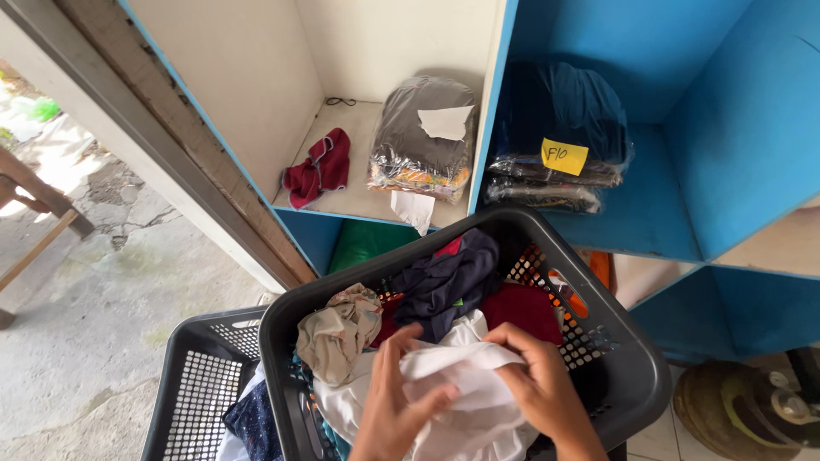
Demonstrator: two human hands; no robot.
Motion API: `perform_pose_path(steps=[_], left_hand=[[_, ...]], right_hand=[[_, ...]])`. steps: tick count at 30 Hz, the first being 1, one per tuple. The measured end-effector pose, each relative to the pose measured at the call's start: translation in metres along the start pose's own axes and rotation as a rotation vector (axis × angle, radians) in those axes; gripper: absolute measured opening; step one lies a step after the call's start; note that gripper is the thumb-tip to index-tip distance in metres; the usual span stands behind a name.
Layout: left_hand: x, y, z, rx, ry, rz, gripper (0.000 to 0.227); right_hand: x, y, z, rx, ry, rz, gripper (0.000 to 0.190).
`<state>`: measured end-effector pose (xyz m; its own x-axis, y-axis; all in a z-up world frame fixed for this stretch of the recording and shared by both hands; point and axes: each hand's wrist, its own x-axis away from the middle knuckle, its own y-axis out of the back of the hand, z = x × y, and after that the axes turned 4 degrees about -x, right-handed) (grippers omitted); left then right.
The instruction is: The person handles various garments one by one, shaking them out and transferring them from one laundry basket to another.
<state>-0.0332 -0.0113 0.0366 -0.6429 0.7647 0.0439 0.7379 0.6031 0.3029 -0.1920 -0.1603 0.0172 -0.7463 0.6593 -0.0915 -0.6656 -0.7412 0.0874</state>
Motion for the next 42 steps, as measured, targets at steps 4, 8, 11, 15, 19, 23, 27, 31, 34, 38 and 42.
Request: perform_pose_path(steps=[4,8,11,15,19,23,27,31,34,38,42], left_hand=[[0.009,-0.027,0.006,-0.428,-0.507,-0.358,0.084],[0.001,-0.026,0.03,-0.529,-0.356,-0.125,0.041],[0.009,-0.02,0.058,-0.055,-0.188,-0.005,0.029],[0.008,-0.023,0.093,0.743,0.027,0.15,0.028],[0.007,-0.019,0.071,1.159,0.359,0.138,0.033],[0.002,-0.017,0.044,1.138,0.647,-0.072,0.039],[0.004,-0.022,0.065,1.176,0.372,0.078,0.033],[0.006,-0.023,0.066,0.749,0.098,-0.059,0.033],[0.014,-0.025,0.044,0.262,-0.253,-0.282,0.057],[0.026,-0.044,0.021,-0.043,-0.495,-0.283,0.076],[0.019,-0.042,0.026,-0.304,-0.378,-0.276,0.057]], right_hand=[[0.0,-0.013,0.03,0.018,0.019,0.057,0.009],[0.01,-0.005,0.042,-0.012,0.096,0.026,0.012],[0.016,0.015,0.04,-0.054,0.134,-0.157,0.015],[0.007,0.016,0.033,-0.05,0.145,-0.374,0.02],[-0.006,-0.001,0.04,0.504,0.35,-0.204,0.056],[0.002,-0.015,0.041,0.488,0.417,0.144,0.075],[0.006,-0.029,0.018,0.395,0.269,0.215,0.045],[0.003,-0.026,0.008,0.304,0.113,0.154,0.022],[-0.002,-0.021,0.018,0.308,0.057,0.105,0.011],[-0.009,-0.025,0.04,0.381,-0.091,0.019,0.01],[-0.011,-0.022,0.059,0.366,-0.005,0.007,0.018]])
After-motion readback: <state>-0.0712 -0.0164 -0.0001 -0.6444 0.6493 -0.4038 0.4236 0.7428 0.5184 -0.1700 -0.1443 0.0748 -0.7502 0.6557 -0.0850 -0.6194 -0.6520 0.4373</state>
